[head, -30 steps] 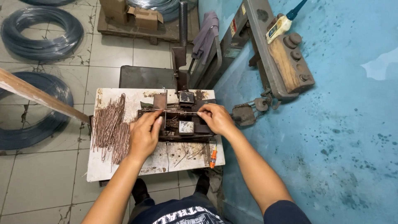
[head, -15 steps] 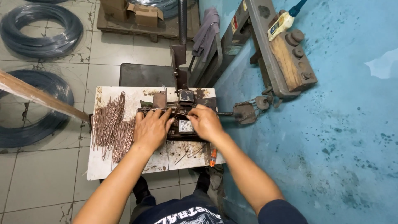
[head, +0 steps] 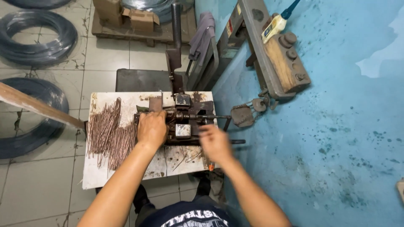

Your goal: Operating a manual wire-processing machine by feeding wires and turning a crank

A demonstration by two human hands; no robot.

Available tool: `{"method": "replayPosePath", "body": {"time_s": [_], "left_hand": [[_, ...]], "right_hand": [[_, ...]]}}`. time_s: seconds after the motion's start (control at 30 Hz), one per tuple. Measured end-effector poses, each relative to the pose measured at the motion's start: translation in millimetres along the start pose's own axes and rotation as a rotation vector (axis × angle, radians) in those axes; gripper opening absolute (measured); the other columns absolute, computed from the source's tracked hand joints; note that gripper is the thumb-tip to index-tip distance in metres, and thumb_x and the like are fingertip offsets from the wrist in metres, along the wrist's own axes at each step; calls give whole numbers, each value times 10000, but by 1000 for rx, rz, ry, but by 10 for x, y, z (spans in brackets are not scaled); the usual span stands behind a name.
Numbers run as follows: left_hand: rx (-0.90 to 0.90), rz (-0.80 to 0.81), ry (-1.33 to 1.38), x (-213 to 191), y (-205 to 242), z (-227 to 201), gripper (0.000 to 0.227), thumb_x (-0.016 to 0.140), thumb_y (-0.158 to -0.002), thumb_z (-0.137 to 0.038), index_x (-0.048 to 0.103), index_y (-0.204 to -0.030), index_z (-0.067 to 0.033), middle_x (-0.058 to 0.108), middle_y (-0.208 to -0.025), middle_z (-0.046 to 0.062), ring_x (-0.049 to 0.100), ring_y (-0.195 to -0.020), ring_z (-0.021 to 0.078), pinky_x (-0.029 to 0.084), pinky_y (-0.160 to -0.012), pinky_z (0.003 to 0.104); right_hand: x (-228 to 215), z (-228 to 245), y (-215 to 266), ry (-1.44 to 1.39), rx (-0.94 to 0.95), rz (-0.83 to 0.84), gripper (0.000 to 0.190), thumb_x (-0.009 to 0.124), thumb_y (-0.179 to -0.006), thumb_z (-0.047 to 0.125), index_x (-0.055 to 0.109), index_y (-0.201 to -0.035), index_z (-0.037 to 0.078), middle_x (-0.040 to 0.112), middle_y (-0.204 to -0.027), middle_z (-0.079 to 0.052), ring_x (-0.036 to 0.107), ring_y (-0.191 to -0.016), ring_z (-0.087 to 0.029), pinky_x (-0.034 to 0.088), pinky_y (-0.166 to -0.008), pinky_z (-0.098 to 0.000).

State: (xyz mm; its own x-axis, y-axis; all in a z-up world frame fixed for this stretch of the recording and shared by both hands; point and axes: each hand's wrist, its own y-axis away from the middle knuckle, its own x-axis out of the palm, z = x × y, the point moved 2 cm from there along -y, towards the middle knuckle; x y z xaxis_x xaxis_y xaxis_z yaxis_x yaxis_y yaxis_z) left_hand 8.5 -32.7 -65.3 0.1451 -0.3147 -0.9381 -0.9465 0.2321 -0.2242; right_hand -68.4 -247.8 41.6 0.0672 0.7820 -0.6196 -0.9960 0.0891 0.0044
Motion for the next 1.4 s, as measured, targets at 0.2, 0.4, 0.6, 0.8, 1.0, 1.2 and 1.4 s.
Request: {"method": "replayPosePath", "body": {"time_s": [0.2,0.4,0.6,0.8,1.0,1.2,1.4], "left_hand": [[-22,28,31,140,-41,53,305,471,-922,-141,695,-1130,-145,718,-893,56,670,-948,261,408,-815,391],[-23,76,45,178,-47,112,344,486,-922,-150,675,-1209,-132,719,-931,71,665,-967,262,412,-829,381],[-59,107,28,43,-12,6,389,620,-868,-163,643,-1252,-104,728,-989,108,671,-1005,280,424,-869,410],[-25,130,98,-443,23,-151,566,517,-895,-59,466,-1456,-111,721,-987,158,669,-962,329,429,-847,419],[33,131,76,-165,7,25,735,674,-818,-112,424,-1506,-175,710,-1022,127,657,-963,298,446,-843,409],[11,147,84,-389,32,-89,613,538,-897,-52,465,-1493,-178,714,-1004,144,656,-933,301,442,-839,402],[52,209,49,-242,-3,83,783,675,-831,-197,365,-1549,-216,703,-1069,144,664,-1020,313,469,-889,449]], "right_hand": [[-602,-1641,-728,242,117,-37,537,682,-849,137,505,-1350,63,739,-883,-188,732,-905,-358,582,-801,-442],[-311,-1351,-887,215,153,245,679,706,-894,216,431,-1514,190,747,-1080,-172,734,-1023,-297,585,-890,-406],[-340,-1544,-936,379,151,404,390,622,-958,331,705,-1238,73,770,-957,-185,730,-986,-350,577,-837,-455],[-250,-1620,-1076,452,34,441,382,610,-962,369,707,-1115,33,742,-924,-224,700,-944,-396,548,-812,-488],[-199,-1152,-1071,318,-373,228,1009,610,-786,-114,41,-1613,-11,390,-1518,-311,412,-1300,-472,317,-1148,-519],[4,-1829,-1014,408,-150,358,238,535,-899,215,619,-780,27,620,-704,-198,634,-790,-405,503,-725,-475],[96,-2040,-997,345,-150,413,252,706,-731,155,604,-940,60,655,-849,-123,663,-911,-357,541,-798,-454]]}}
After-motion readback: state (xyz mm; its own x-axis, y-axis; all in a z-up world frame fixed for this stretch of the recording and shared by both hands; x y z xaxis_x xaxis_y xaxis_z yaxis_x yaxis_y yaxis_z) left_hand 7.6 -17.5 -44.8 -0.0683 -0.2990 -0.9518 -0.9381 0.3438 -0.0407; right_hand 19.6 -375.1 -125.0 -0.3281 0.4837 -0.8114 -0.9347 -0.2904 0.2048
